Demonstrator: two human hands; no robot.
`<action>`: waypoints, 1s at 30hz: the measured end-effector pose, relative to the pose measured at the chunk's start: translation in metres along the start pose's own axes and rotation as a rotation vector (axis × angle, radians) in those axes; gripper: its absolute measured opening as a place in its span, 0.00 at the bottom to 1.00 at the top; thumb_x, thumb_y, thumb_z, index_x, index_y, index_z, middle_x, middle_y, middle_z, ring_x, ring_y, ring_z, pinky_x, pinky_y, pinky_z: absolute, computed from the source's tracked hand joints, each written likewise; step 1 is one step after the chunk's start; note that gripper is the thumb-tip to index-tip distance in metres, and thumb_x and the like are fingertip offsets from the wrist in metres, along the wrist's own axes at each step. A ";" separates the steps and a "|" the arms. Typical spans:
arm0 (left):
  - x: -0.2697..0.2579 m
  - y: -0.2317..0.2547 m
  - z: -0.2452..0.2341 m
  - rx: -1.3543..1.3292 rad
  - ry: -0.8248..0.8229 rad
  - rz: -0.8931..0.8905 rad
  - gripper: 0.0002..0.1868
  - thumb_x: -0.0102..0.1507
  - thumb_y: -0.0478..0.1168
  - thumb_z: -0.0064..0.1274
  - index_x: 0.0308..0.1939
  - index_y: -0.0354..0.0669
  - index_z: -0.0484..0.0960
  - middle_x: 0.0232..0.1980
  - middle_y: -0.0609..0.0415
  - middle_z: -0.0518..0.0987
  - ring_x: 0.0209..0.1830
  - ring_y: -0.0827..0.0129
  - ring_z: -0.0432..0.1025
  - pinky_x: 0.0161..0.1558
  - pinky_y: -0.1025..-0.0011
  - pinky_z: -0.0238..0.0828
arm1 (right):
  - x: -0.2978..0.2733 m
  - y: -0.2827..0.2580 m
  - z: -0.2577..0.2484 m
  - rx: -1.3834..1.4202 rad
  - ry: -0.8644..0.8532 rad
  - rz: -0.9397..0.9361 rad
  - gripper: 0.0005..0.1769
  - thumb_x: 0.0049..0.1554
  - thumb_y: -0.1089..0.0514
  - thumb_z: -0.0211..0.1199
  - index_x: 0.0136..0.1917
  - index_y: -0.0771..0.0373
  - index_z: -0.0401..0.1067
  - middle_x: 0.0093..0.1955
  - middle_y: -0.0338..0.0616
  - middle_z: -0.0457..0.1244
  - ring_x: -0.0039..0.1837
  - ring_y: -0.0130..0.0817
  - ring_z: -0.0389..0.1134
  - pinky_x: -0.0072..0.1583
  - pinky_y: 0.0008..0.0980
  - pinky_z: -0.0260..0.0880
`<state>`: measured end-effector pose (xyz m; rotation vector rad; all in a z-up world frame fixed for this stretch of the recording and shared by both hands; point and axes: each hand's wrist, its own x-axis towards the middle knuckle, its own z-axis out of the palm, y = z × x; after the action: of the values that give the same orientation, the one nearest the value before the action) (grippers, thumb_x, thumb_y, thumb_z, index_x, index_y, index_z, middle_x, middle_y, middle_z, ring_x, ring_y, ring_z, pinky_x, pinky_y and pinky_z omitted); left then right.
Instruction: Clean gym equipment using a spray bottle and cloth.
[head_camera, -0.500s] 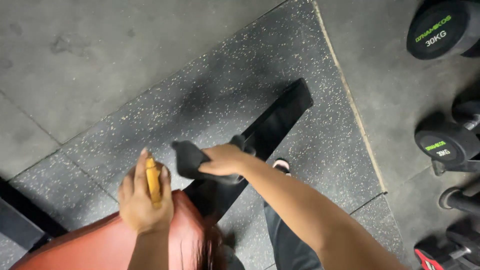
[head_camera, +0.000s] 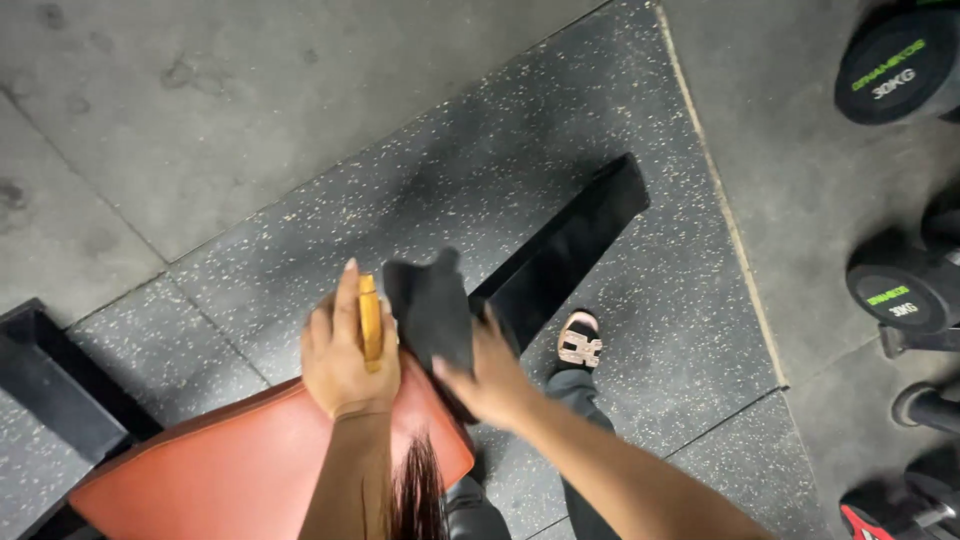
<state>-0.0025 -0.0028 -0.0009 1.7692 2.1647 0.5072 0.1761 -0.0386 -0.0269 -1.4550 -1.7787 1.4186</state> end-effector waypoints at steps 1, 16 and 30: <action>0.000 0.000 0.000 0.004 0.011 0.002 0.31 0.64 0.47 0.58 0.73 0.60 0.72 0.55 0.47 0.78 0.54 0.49 0.72 0.57 0.54 0.70 | 0.018 0.004 0.002 -0.109 -0.067 0.131 0.30 0.63 0.43 0.54 0.69 0.66 0.65 0.67 0.62 0.63 0.74 0.59 0.58 0.79 0.60 0.39; 0.000 -0.002 -0.001 -0.026 -0.018 -0.014 0.38 0.58 0.46 0.60 0.73 0.63 0.70 0.56 0.48 0.77 0.58 0.47 0.70 0.60 0.53 0.68 | -0.076 0.007 0.076 0.340 0.438 0.396 0.21 0.64 0.53 0.56 0.65 0.70 0.70 0.61 0.53 0.69 0.64 0.45 0.69 0.66 0.38 0.65; -0.008 -0.014 0.002 -0.128 -0.041 0.012 0.37 0.61 0.47 0.61 0.74 0.64 0.70 0.55 0.52 0.77 0.54 0.50 0.71 0.57 0.53 0.69 | -0.057 0.056 0.074 0.164 0.508 0.301 0.34 0.61 0.55 0.59 0.77 0.67 0.57 0.78 0.54 0.53 0.78 0.47 0.52 0.77 0.40 0.48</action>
<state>-0.0121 -0.0133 -0.0085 1.7106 2.0469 0.5927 0.1605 -0.1261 -0.0903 -1.8437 -1.1448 1.1520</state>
